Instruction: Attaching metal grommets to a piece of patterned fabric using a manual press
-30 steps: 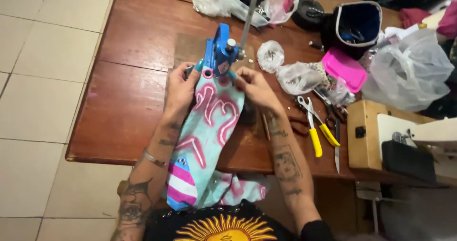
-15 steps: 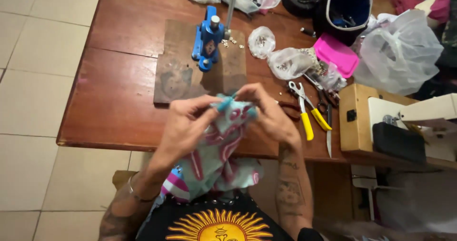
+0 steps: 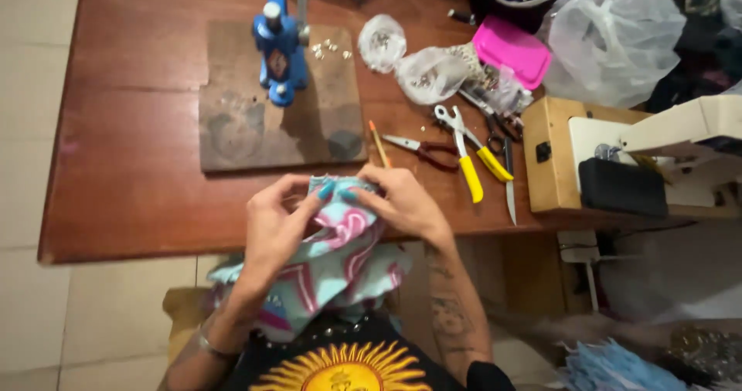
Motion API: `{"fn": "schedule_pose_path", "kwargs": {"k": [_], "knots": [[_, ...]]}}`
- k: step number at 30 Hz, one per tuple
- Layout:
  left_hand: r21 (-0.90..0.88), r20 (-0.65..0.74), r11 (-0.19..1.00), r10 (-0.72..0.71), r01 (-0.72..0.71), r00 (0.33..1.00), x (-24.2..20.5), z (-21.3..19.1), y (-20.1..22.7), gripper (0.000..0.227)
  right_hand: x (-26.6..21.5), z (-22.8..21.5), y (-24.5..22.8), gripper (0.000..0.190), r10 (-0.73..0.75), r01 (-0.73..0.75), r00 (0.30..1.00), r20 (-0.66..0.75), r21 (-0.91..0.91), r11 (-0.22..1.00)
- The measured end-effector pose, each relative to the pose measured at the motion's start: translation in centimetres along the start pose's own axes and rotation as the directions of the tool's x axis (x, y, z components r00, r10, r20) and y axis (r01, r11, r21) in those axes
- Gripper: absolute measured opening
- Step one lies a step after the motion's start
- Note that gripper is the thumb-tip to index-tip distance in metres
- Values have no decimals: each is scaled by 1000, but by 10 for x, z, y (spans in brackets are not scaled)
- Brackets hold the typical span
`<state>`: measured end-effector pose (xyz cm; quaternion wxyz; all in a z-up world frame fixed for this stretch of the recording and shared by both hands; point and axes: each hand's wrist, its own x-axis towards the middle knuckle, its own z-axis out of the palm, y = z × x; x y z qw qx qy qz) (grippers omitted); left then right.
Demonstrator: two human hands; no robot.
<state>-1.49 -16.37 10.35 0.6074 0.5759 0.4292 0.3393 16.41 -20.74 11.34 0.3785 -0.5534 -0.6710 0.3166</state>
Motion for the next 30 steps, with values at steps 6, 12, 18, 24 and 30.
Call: {"fn": "schedule_pose_path", "kwargs": {"k": [6, 12, 18, 24, 30], "knots": [[165, -183, 983, 106, -76, 977, 28, -5, -41, 11, 22, -61, 68, 13, -10, -181, 951, -308, -585, 790], [177, -213, 982, 109, -71, 971, 37, -5, -52, 10, 88, -104, 176, 6, 116, -167, 984, -137, -937, 308], [161, -204, 985, 94, -62, 974, 38, -9, -49, 8, 114, -100, 171, 17, 308, -80, 951, 4, -963, 259], [154, -171, 984, 115, -89, 978, 41, -11, -55, 8, 102, -118, 185, 18, 250, -159, 964, -89, -948, 276], [185, -140, 980, 101, -74, 985, 41, -12, -46, 13, 80, -97, 94, 9, -50, -213, 947, -316, -739, 639]]}}
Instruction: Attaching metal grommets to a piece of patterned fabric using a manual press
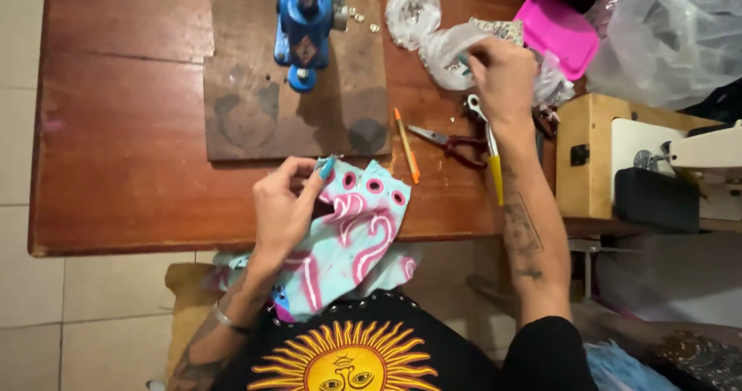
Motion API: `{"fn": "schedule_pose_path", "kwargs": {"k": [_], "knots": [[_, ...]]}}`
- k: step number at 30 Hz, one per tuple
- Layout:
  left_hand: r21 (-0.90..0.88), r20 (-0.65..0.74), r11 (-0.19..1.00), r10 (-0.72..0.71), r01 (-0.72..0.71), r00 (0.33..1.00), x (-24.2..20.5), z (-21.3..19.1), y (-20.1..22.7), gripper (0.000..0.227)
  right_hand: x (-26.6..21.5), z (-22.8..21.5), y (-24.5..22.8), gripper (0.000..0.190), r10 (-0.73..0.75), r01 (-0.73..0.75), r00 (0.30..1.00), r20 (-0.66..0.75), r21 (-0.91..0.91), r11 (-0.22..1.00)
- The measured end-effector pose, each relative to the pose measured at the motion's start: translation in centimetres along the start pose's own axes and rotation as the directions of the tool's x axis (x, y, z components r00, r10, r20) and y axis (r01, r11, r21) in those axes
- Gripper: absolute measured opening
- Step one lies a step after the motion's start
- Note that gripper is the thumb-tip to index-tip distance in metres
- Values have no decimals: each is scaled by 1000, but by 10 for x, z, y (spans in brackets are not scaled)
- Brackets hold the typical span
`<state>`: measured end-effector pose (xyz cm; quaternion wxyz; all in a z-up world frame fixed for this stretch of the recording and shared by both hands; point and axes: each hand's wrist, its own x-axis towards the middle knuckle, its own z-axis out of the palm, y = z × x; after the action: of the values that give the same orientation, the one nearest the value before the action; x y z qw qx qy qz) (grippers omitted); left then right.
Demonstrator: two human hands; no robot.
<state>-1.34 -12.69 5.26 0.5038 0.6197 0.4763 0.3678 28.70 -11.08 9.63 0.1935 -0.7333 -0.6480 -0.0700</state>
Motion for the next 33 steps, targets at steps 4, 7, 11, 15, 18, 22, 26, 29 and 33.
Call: {"fn": "schedule_pose_path", "kwargs": {"k": [4, 7, 11, 15, 18, 22, 26, 29, 33], "knots": [[-63, 22, 998, 22, -21, 1000, -3, 0, 2, 4, -35, -13, -6, 8, 112, -34, 977, -181, 385, 922], [-136, 136, 984, -94, 113, 986, 0, -3, -6, 19, -53, -29, -75, 12, 296, -163, 948, -115, 624, 764], [-113, 250, 977, -146, 178, 957, 6, -8, 6, 34, -71, -7, -105, 10, 425, -322, 898, 114, 828, 458], [120, 244, 992, -60, 31, 968, 2, -10, 4, 23, -80, 15, -122, 10, 431, -428, 840, 331, 891, 151], [123, 259, 981, 116, -152, 959, -3, -12, 11, 19, -83, 17, -129, 9, 392, -416, 863, 319, 888, 193], [148, 288, 944, 243, -293, 926, -16, -11, 17, 18, -81, 14, -135, 8, 251, -289, 946, 206, 886, 363], [264, 256, 863, 369, -432, 894, -21, -1, 5, 25, -80, 9, -134, 8, 162, -227, 972, 173, 878, 422], [286, 244, 897, 270, -336, 931, -21, 1, 1, 38, -78, 5, -137, 7, 117, -230, 973, 199, 880, 416], [278, 215, 889, 311, -364, 926, -20, -1, 9, 41, -82, 8, -133, 8, 40, -254, 965, 261, 880, 401]]}}
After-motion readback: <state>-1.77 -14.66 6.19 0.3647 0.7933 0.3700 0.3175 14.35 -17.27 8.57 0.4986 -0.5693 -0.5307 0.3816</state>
